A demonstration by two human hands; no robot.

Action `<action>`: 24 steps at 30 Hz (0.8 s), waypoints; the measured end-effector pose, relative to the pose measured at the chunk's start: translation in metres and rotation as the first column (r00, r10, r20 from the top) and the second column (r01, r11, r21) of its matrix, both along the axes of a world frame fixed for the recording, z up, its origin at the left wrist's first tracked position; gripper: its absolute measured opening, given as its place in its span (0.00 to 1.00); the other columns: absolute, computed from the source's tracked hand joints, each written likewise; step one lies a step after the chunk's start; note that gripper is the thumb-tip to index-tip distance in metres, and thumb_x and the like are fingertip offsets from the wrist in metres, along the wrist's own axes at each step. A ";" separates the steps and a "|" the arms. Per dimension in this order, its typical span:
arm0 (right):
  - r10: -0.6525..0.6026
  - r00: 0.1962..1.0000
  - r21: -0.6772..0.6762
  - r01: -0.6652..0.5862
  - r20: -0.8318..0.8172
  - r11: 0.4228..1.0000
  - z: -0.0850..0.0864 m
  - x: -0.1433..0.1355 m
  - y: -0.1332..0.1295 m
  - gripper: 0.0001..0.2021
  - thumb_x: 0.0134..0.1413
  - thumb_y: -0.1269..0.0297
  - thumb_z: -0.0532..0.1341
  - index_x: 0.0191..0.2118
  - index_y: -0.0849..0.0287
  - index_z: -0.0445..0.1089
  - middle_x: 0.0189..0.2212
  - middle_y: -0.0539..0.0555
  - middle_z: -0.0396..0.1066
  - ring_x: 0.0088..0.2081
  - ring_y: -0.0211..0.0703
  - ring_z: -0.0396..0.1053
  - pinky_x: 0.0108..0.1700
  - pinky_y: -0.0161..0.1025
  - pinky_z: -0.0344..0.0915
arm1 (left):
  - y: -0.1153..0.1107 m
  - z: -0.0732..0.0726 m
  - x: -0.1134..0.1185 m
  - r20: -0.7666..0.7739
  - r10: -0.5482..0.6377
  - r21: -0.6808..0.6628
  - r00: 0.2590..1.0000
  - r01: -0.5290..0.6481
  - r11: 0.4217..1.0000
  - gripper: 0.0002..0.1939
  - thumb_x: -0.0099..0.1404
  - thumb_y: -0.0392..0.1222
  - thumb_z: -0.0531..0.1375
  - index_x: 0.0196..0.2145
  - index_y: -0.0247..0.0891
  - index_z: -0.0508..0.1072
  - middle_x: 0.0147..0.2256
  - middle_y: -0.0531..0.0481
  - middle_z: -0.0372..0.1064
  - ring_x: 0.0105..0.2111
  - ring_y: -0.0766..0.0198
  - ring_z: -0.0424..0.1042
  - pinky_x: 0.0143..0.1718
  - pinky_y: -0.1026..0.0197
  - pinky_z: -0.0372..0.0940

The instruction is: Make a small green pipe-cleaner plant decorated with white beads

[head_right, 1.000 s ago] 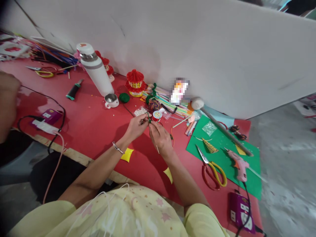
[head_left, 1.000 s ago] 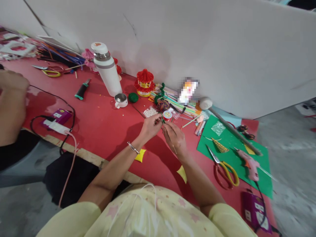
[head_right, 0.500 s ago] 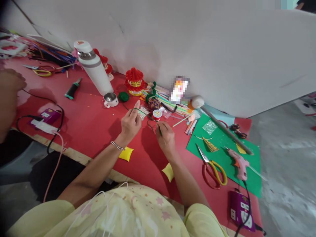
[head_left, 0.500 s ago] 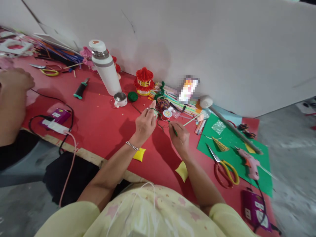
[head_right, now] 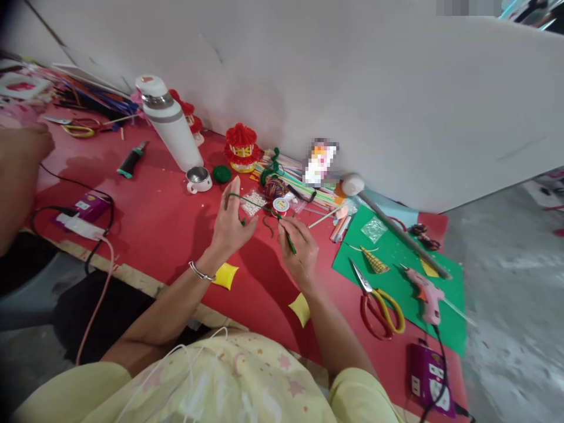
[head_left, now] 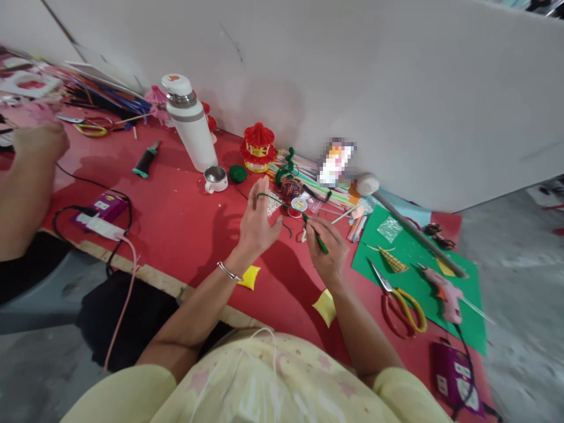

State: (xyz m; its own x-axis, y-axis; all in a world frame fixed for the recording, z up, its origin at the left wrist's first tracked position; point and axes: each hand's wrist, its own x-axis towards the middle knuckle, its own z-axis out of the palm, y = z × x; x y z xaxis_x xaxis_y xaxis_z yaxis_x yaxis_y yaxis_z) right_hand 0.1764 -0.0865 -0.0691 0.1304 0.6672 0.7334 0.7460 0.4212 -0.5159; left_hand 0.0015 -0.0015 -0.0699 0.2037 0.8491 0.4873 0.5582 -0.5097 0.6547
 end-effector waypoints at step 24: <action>-0.042 0.999 0.099 0.040 0.010 0.994 0.020 -0.007 -0.008 0.10 0.64 0.69 0.63 0.48 0.56 0.79 0.44 0.59 0.81 0.46 0.46 0.80 0.51 0.45 0.78 | -0.022 0.022 0.003 0.137 -0.279 -0.169 0.951 0.300 0.939 0.23 0.74 0.51 0.52 0.58 0.40 0.75 0.62 0.39 0.69 0.44 0.58 0.76 0.41 0.58 0.70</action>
State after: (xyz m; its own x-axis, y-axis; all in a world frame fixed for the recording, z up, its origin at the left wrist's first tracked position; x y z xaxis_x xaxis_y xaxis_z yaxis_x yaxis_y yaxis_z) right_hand 0.1694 -0.0947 -0.0489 0.1466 0.5861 0.7969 0.7698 0.4382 -0.4640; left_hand 0.0050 -0.0232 -0.0480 0.4089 0.8387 0.3597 0.3247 -0.5020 0.8016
